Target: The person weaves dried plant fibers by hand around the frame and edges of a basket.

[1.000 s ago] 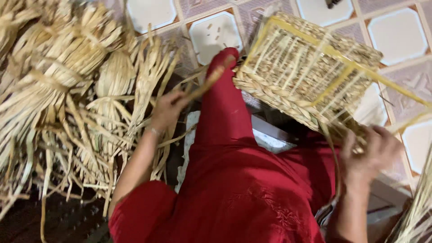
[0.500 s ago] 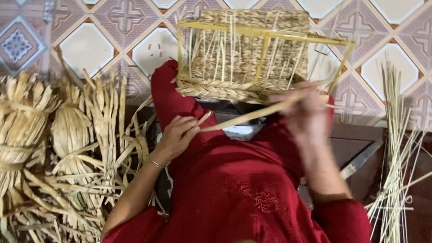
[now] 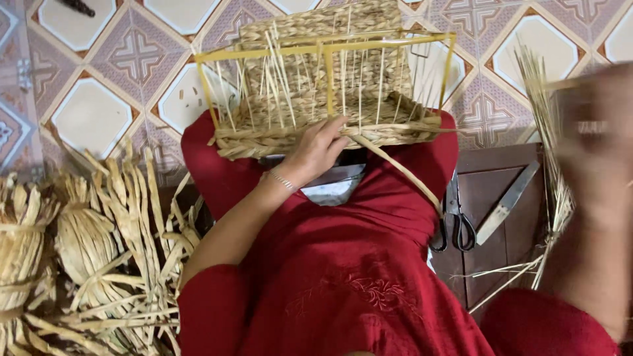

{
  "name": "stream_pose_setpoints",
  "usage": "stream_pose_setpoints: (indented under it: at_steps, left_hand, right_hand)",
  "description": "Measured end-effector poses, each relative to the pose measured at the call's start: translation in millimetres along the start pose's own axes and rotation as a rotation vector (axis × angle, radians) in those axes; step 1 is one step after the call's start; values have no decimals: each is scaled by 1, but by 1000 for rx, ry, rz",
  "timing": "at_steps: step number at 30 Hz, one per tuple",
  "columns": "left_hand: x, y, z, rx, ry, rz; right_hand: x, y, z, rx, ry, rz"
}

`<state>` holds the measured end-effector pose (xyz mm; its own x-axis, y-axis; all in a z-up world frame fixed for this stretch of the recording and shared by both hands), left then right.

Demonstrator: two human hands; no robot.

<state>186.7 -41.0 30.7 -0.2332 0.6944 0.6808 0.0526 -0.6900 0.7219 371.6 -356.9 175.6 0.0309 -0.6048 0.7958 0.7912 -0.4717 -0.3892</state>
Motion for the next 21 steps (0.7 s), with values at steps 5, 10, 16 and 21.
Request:
stream_pose_setpoints:
  at_steps: [5, 10, 16, 21]
  left_hand:
    - [-27, -12, 30, -54, 164, -21]
    - [-33, -11, 11, -192, 171, -23]
    - [-22, 12, -7, -394, 275, 157]
    - [-29, 8, -11, -463, 280, 208]
  right_hand:
    - [-140, -46, -1, 29, -256, 278]
    - [-181, -66, -4, 25, -115, 247]
    - [-200, -78, -6, 132, -139, 172]
    - [-216, -81, -9, 254, -21, -20]
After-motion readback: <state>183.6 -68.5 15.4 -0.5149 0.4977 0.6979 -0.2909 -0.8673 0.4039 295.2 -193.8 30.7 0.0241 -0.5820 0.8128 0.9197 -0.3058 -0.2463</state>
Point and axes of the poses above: each hand's wrist, its own z-axis towards the middle knuckle, its own x-axis out of the back of the hand, y = z × x, the point moved 5 cm from there along z, towards the middle knuckle, and after that the axes turned 1 degree about -y, right-handed, at the moved point
